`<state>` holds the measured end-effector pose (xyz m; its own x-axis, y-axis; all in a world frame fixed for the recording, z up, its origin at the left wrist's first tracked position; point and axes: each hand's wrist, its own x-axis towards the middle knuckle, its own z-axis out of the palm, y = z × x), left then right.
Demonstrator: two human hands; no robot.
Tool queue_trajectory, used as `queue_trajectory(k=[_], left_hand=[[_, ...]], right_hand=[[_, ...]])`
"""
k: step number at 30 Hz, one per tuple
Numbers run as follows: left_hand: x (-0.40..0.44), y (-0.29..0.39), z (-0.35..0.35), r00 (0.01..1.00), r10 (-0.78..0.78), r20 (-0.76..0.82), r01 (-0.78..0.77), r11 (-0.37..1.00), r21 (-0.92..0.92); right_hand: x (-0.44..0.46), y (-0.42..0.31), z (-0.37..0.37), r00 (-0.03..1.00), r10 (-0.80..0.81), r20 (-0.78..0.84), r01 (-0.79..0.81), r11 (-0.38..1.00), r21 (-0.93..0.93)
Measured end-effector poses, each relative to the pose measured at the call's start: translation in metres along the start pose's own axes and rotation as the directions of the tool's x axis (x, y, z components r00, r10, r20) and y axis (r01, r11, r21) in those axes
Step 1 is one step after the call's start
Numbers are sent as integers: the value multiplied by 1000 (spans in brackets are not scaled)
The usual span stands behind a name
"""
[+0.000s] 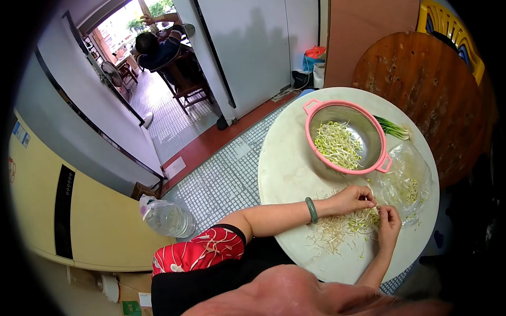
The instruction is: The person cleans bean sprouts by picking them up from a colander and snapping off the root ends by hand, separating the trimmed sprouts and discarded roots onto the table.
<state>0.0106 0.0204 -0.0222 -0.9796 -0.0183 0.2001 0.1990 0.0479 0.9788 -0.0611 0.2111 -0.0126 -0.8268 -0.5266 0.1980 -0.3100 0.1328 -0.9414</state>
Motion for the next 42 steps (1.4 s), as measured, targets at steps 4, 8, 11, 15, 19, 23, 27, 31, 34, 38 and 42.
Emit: queue_trajectory(k=[4, 8, 11, 15, 19, 23, 27, 31, 34, 38, 42], left_hand=[[0, 3, -1, 998, -53, 18, 53, 999, 6], [3, -5, 3, 997, -67, 41, 72, 987, -144], [4, -2, 0, 999, -36, 28, 38, 997, -70], [1, -2, 1, 998, -59, 21, 62, 988, -140], [3, 0, 2, 998, -52, 17, 54, 990, -131], [4, -11, 3, 999, -25, 20, 28, 988, -155], [3, -8, 1, 998, -48, 39, 54, 983, -176], [4, -5, -1, 1000, -25, 16, 26, 996, -86], [3, 0, -3, 998, -60, 5, 60, 998, -24], [2, -5, -2, 1000, -21, 1, 21, 1000, 7], [3, -10, -1, 999, -38, 25, 41, 992, -119]], right_hand=[[0, -9, 4, 998, 66, -9, -66, 997, 37], [-1, -5, 3, 994, 102, -32, -98, 991, 95], [4, 4, 1, 992, 119, -27, -116, 986, 116], [1, 3, 1, 992, 126, -11, -122, 978, 169], [2, 4, -1, 1000, 3, -19, -2, 997, 72], [1, 1, -1, 1000, 28, 9, -29, 997, 75], [0, 2, -2, 994, 108, 22, -110, 991, 82], [1, 4, -3, 992, 113, 63, -118, 991, 66], [2, 4, -2, 993, 99, 71, -105, 991, 89], [1, 2, -1, 992, 102, 76, -109, 989, 96], [0, 2, 1, 994, 88, 59, -94, 988, 123]])
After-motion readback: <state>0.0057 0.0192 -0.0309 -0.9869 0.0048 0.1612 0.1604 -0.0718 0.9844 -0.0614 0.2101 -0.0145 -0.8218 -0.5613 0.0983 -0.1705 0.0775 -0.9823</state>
